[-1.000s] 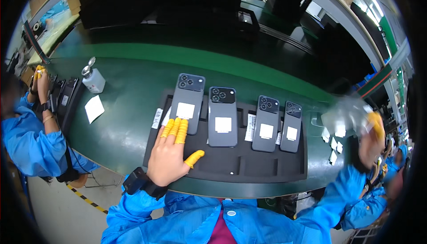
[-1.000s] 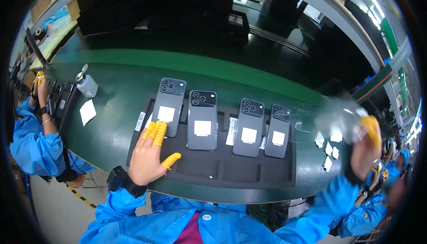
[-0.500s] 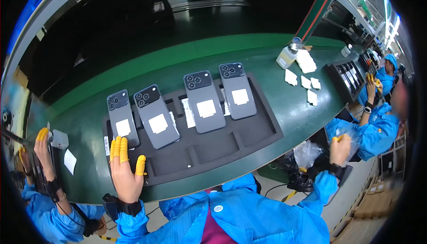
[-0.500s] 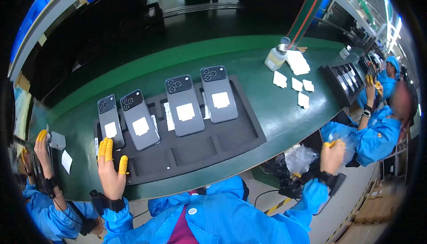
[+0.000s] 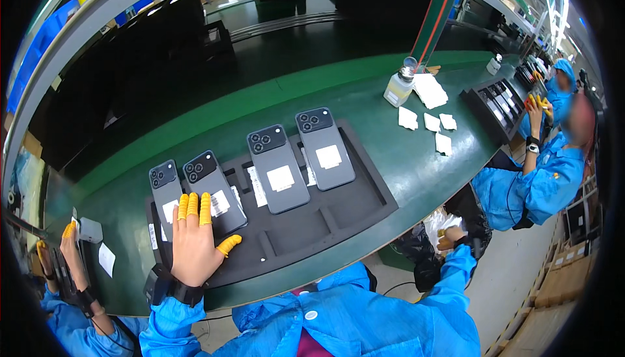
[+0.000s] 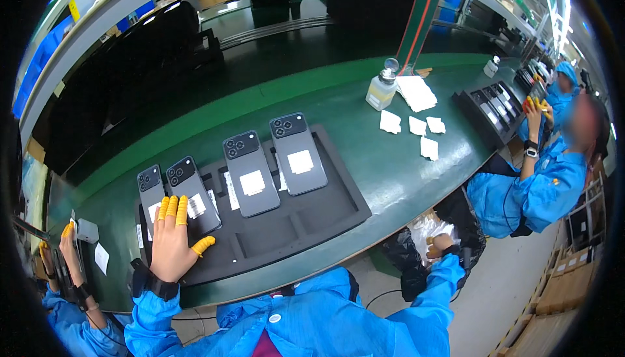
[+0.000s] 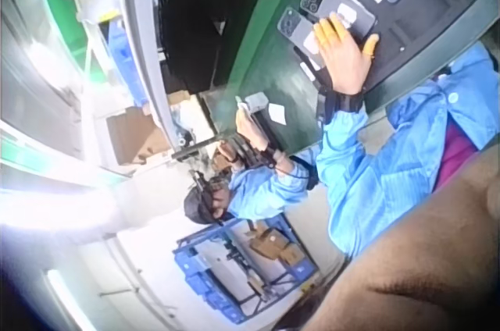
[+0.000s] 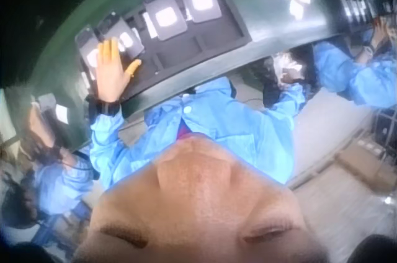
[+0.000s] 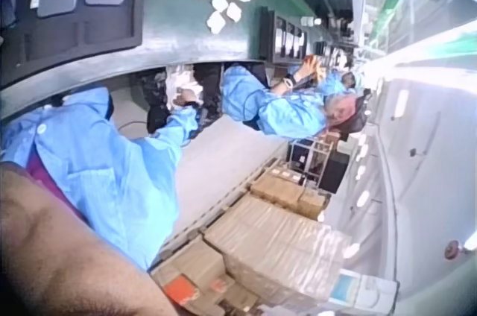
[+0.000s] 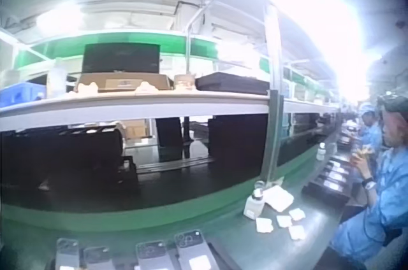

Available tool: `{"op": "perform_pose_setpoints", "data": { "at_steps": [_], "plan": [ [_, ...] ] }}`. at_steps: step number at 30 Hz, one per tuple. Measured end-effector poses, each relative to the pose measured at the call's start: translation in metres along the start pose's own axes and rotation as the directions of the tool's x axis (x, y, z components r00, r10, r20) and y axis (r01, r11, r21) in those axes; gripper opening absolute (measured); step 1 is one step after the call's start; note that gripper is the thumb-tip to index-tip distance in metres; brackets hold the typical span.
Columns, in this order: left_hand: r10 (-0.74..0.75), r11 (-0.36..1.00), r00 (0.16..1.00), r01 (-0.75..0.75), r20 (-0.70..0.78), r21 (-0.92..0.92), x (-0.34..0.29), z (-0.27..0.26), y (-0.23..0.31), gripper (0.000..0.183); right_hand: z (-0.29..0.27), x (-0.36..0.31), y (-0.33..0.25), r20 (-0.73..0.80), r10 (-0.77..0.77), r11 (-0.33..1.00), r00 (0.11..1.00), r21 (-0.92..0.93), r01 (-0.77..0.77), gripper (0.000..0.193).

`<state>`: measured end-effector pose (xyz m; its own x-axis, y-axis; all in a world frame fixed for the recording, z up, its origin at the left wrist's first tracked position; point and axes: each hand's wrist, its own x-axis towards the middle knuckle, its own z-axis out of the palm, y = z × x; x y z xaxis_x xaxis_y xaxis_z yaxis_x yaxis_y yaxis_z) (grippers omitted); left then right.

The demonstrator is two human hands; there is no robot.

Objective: The person is cleaning the back panels and camera lenses of mobile phones on an assembly line.

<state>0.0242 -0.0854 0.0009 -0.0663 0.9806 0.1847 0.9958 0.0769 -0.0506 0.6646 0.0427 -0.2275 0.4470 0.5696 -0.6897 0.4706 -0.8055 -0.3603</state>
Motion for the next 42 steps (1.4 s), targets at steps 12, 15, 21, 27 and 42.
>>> {"op": "perform_pose_setpoints", "data": {
  "at_steps": [12,15,21,27,42],
  "plan": [
    [-0.065,0.994,0.995,0.058,-0.076,-0.088,0.007,0.005,-0.001,0.094,-0.048,-0.197,-0.171,-0.576,-0.762,0.632,0.295,-0.566,0.529,0.020],
    [-0.041,0.998,0.996,0.036,-0.078,-0.056,0.008,0.008,-0.011,0.094,-0.032,-0.193,-0.227,-0.466,-0.881,0.307,0.076,-0.442,0.843,0.020],
    [-0.043,0.996,0.998,0.039,-0.055,-0.077,0.004,-0.026,-0.011,0.088,0.015,-0.129,-0.312,-0.127,-0.988,0.009,-0.089,-0.618,0.786,0.037],
    [-0.092,0.990,0.987,0.077,-0.129,-0.121,-0.012,-0.074,-0.028,0.071,0.029,-0.108,-0.341,-0.157,-0.985,0.162,0.068,-0.731,0.663,0.019],
    [0.281,0.932,0.956,-0.292,-0.081,-0.216,0.053,-0.099,0.021,0.067,0.030,-0.211,-0.330,0.338,-0.926,0.323,0.169,0.940,-0.110,0.036]
  ]
}}
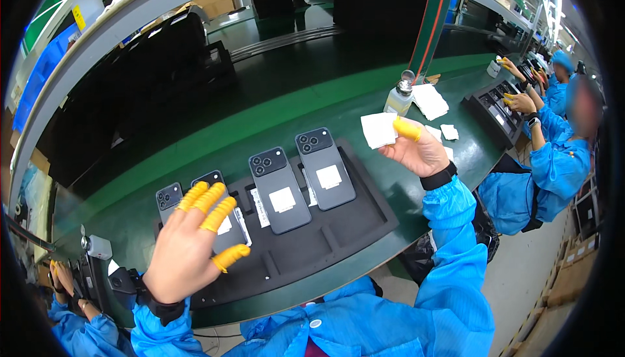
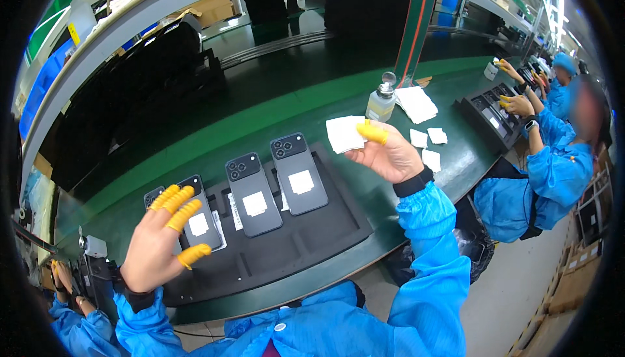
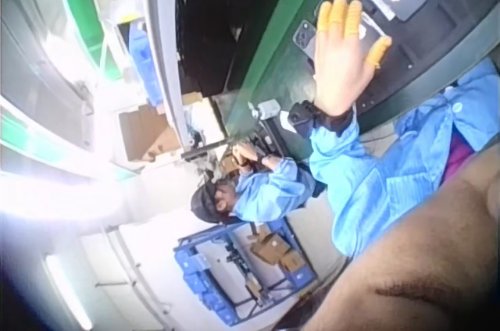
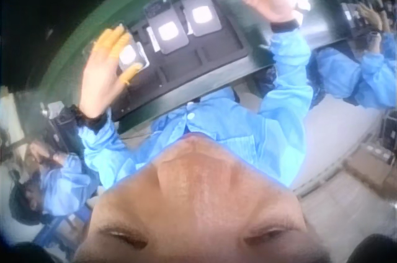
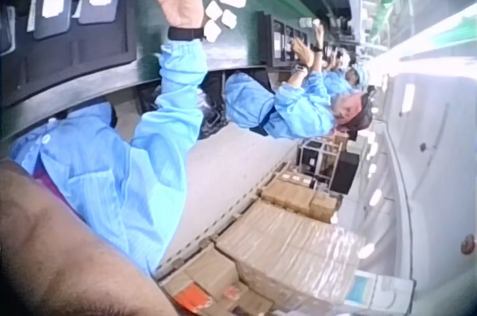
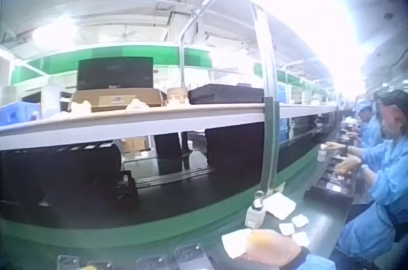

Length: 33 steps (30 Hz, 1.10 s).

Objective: The person is cleaning the back panels and camera lenses of mobile phones on an assembly line.

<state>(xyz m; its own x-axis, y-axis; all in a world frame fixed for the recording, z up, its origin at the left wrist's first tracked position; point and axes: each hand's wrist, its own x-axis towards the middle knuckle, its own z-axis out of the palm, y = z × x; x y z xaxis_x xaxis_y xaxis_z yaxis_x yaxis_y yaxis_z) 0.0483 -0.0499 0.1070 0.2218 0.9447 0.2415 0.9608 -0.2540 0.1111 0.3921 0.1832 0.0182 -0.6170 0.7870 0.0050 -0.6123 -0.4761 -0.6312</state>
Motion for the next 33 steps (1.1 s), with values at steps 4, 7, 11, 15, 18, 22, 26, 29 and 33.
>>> {"op": "perform_pose_setpoints", "data": {
  "at_steps": [4,7,11,15,18,22,26,29,33],
  "plan": [
    [0.225,0.972,0.943,-0.200,0.245,-0.122,0.009,0.024,0.014,0.065,0.001,0.010,0.003,-0.103,-0.184,0.870,0.978,-0.479,0.114,0.028],
    [0.488,0.860,0.839,-0.417,0.239,-0.294,0.001,0.065,0.026,0.071,-0.031,0.036,-0.037,-0.020,-0.686,0.151,0.727,-0.982,0.116,0.025],
    [0.434,0.876,0.849,-0.319,0.302,-0.361,-0.024,0.098,0.030,0.068,-0.065,0.045,-0.086,0.513,-0.659,-0.647,0.550,-0.759,-0.067,0.021],
    [0.370,0.900,0.907,-0.297,0.199,-0.320,-0.041,0.111,0.026,0.058,-0.078,0.056,-0.083,0.540,-0.510,-0.786,0.670,-0.609,-0.107,0.021],
    [0.332,0.899,0.912,-0.229,0.239,-0.374,-0.036,0.099,0.028,0.055,-0.079,0.059,-0.079,0.520,-0.423,-0.834,0.742,-0.544,-0.094,0.019],
    [0.434,0.837,0.865,-0.283,0.251,-0.469,-0.026,0.075,0.011,0.052,-0.070,0.062,-0.080,0.439,-0.446,-0.810,0.780,-0.569,-0.143,0.021],
    [0.311,0.950,0.950,-0.310,-0.013,0.033,0.030,0.019,-0.041,0.053,-0.049,0.068,-0.085,0.337,-0.394,-0.848,0.855,-0.492,-0.197,0.026],
    [0.190,0.953,0.895,-0.069,-0.404,0.295,0.064,-0.023,-0.113,0.049,-0.051,0.069,-0.080,0.333,-0.436,-0.837,0.836,-0.492,-0.241,0.028],
    [-0.278,0.958,0.576,0.226,-0.769,-0.177,0.046,-0.076,-0.245,0.035,-0.036,0.069,-0.071,0.311,-0.537,-0.788,0.784,-0.517,-0.335,0.026]
  ]
}}
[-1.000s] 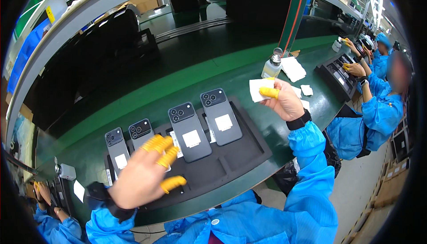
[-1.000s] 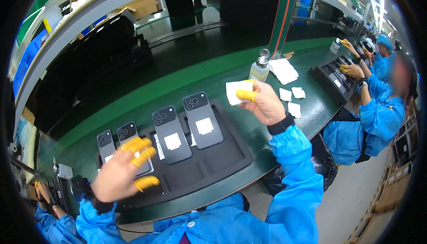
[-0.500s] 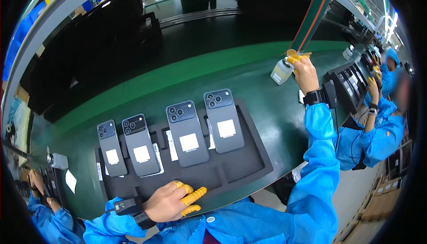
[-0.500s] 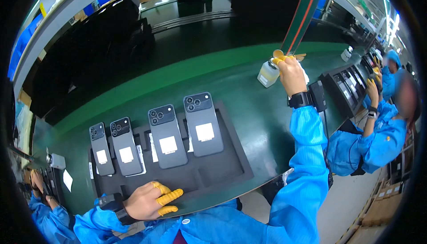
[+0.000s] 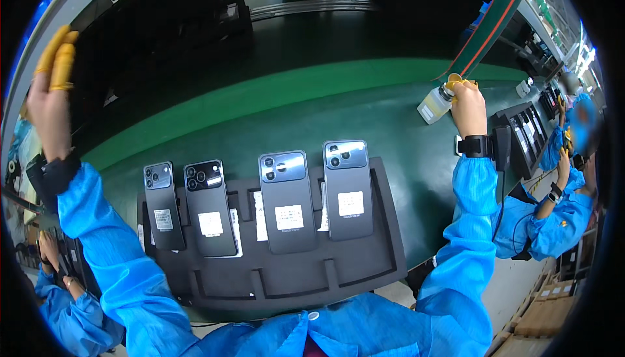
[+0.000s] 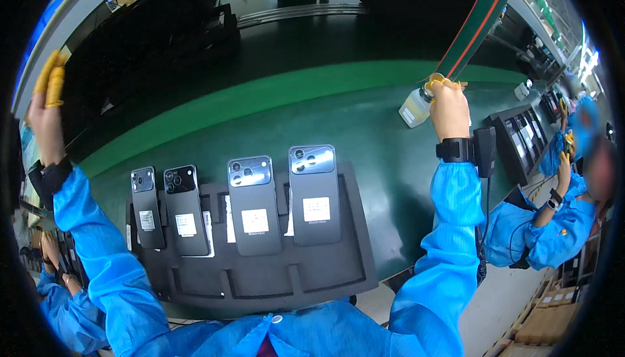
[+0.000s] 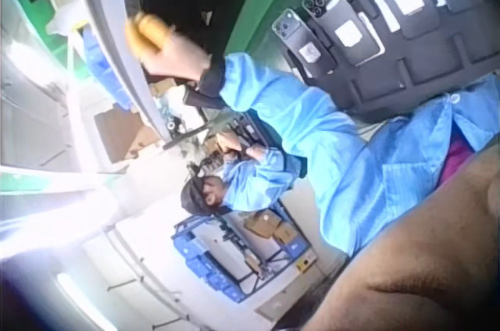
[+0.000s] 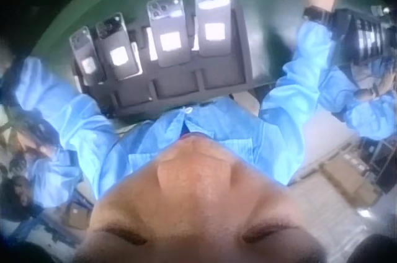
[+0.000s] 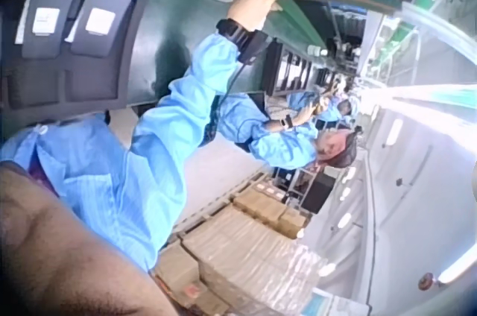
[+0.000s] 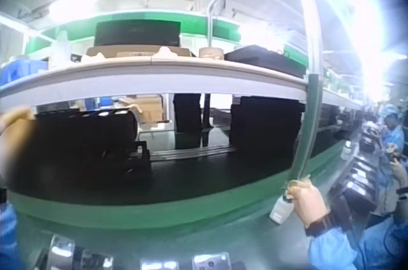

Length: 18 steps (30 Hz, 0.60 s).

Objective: The person is cleaning the back panels and camera lenses of mobile phones on an assembly line.

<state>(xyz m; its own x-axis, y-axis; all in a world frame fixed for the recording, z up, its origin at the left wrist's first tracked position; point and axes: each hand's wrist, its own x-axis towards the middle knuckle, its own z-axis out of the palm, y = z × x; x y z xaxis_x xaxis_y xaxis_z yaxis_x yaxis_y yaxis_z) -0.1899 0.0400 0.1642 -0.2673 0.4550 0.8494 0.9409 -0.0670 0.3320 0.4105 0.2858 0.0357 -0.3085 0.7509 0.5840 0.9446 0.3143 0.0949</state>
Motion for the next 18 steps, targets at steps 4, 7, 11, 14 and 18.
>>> {"op": "perform_pose_setpoints", "data": {
  "at_steps": [4,7,11,14,18],
  "plan": [
    [0.052,0.925,0.990,-0.098,-0.133,-0.367,-0.008,0.026,0.030,0.037,-0.002,-0.006,-0.013,-0.095,-0.045,0.992,0.994,0.115,0.056,0.027],
    [0.345,0.904,0.871,-0.209,0.349,-0.373,-0.066,0.097,0.154,0.037,0.007,-0.030,-0.040,-0.105,-0.162,0.924,0.981,0.332,0.188,0.034],
    [0.772,0.635,0.450,-0.536,0.449,-0.555,-0.171,0.119,0.190,0.047,-0.022,-0.044,-0.115,-0.248,-0.445,0.706,0.860,0.494,0.508,0.029],
    [0.826,0.564,0.279,-0.401,0.490,-0.722,-0.220,0.119,0.201,0.057,-0.031,-0.056,-0.144,-0.290,-0.551,0.577,0.782,0.545,0.609,0.029],
    [0.811,0.571,0.319,-0.252,0.490,-0.781,-0.244,0.131,0.199,0.062,-0.030,-0.068,-0.154,-0.269,-0.636,0.528,0.724,0.533,0.662,0.032]
  ]
}}
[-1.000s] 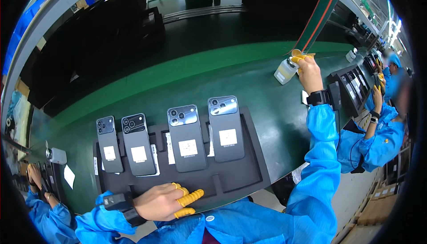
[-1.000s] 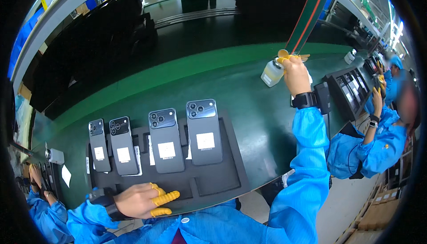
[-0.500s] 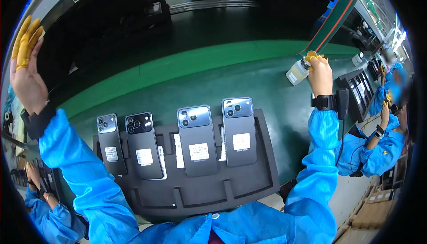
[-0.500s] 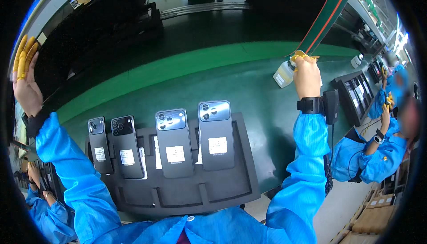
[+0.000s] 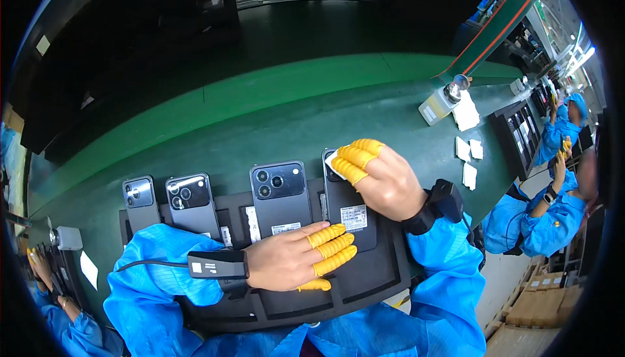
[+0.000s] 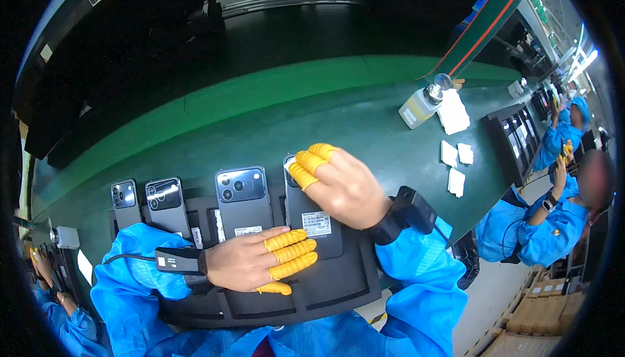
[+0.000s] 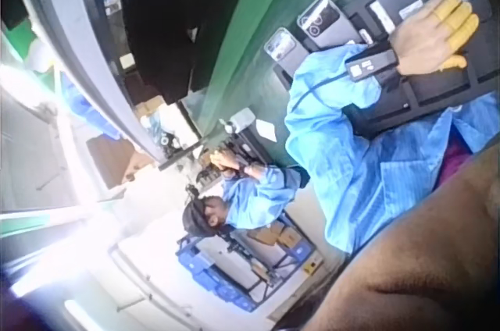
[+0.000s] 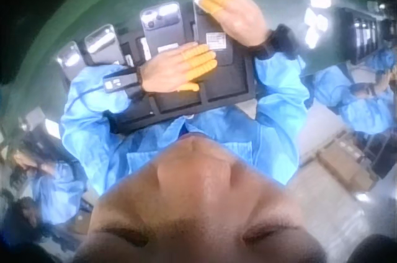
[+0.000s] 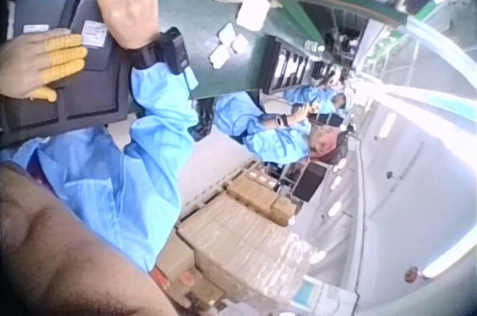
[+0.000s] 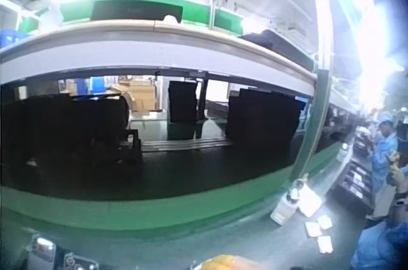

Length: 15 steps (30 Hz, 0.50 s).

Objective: The person is cleaning the back panels and camera lenses of mobile phones on an assembly line.

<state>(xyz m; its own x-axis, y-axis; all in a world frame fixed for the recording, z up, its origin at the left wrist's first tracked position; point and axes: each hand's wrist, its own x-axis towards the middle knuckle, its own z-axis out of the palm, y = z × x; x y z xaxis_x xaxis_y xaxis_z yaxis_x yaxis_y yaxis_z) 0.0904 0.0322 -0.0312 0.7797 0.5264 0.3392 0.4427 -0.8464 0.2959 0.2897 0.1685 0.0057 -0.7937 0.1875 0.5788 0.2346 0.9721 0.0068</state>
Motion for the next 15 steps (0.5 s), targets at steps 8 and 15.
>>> {"op": "perform_pose_setpoints", "data": {
  "at_steps": [8,15],
  "plan": [
    [-0.018,0.994,0.991,0.032,-0.132,0.107,0.004,0.003,0.007,0.054,0.003,0.003,-0.010,0.050,0.012,1.000,0.999,-0.025,-0.011,0.038],
    [-0.058,0.997,0.986,0.050,-0.159,-0.050,0.006,0.009,0.006,0.051,-0.001,0.002,-0.013,0.098,0.028,1.000,0.995,0.007,-0.029,0.041]
  ]
}}
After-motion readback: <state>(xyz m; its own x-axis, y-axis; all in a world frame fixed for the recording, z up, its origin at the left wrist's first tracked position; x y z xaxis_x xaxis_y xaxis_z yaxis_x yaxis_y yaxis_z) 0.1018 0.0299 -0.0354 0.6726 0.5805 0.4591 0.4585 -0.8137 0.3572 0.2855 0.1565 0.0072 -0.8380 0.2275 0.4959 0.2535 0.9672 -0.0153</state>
